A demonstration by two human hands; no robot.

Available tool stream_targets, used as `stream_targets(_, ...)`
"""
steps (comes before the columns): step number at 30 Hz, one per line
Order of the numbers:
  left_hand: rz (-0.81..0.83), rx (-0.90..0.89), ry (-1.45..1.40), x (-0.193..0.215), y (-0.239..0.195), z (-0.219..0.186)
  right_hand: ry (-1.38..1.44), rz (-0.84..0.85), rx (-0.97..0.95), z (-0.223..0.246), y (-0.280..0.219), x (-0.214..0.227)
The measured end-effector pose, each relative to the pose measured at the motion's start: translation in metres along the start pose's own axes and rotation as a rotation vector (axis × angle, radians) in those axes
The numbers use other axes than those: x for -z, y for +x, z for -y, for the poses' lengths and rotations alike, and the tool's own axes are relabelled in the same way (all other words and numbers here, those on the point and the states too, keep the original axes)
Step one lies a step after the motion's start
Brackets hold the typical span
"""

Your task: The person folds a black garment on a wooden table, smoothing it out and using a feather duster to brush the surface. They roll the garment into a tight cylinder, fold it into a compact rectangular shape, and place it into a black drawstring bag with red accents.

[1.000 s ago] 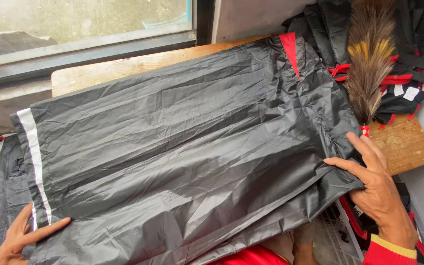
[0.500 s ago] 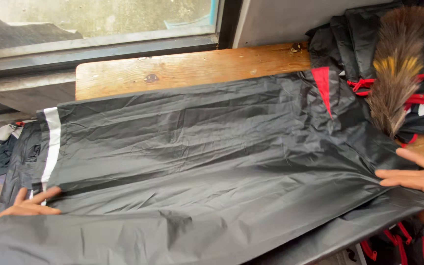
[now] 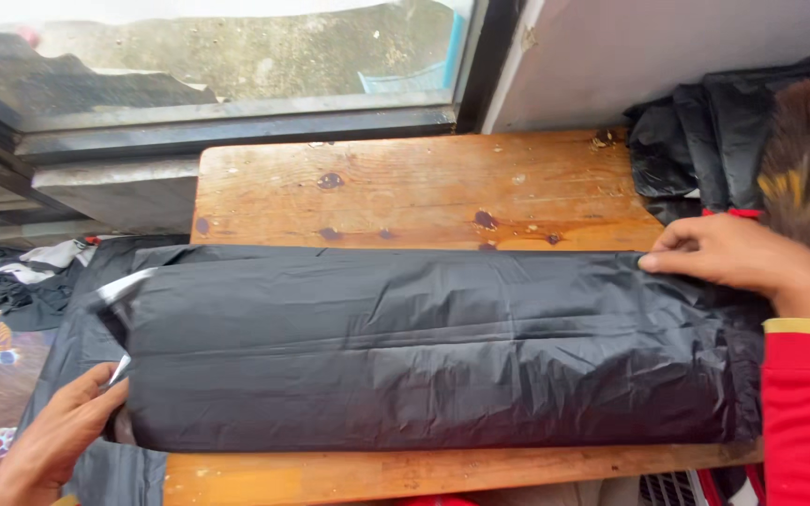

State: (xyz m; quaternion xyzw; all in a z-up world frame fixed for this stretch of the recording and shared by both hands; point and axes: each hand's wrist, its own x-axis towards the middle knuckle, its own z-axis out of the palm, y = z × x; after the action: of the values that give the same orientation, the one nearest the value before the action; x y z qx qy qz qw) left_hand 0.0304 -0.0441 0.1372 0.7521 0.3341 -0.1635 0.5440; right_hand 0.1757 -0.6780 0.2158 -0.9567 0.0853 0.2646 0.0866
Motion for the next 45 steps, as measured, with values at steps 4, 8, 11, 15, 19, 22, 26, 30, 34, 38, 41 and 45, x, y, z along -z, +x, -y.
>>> stream_targets(4, -0.290, -0.010, 0.189, 0.005, -0.012, -0.019, -0.147, -0.049, -0.008, 0.004, 0.026, -0.027)
stream_targets(8, -0.499, -0.678, 0.437, -0.002, -0.008, -0.028, -0.437, -0.464, 0.148, 0.043, -0.005, -0.048)
stream_targets(11, -0.295, -1.147, 0.629, -0.054, -0.020, -0.080, -0.252, -0.545, 0.433, 0.072, -0.003, -0.078)
stream_targets(15, -0.274, -1.278, 1.055, -0.099, 0.022, -0.096, -0.211, -0.658, 0.624, 0.097, -0.006, -0.102)
stream_targets(19, -0.483, -1.310, 1.027, -0.079, 0.041, -0.090, -0.074, -0.862, 0.737, 0.089, -0.003, -0.112)
stream_targets(22, -0.572, -1.167, 0.733, -0.045, 0.034, -0.067, -0.077, -0.970, 0.738, 0.064, 0.009, -0.130)
stream_targets(26, -0.657, -0.878, 0.566, -0.006, 0.000, -0.013, -0.161, -0.967, 0.679, 0.050, 0.026, -0.148)
stream_targets(30, -0.545, -0.729, 0.447, -0.003, -0.036, 0.033, -0.201, -0.952, 0.704, 0.046, 0.039, -0.155)
stream_targets(34, -0.588, -0.416, 0.261, -0.004, -0.033, 0.073, 0.003, -0.904, 0.779, 0.046, 0.047, -0.155)
stream_targets(38, -0.601, -0.344, -0.122, -0.006, -0.007, 0.085, -0.112, -0.853, 0.669, 0.045, 0.043, -0.153)
stream_targets(41, -0.975, -0.469, 0.299, -0.007, 0.000, 0.099, -0.092, -0.753, 0.580, 0.048, 0.041, -0.150)
stream_targets(45, -0.771, -0.283, -0.045, -0.025, -0.034, 0.071, -0.054, -0.688, 0.562, 0.047, 0.043, -0.151)
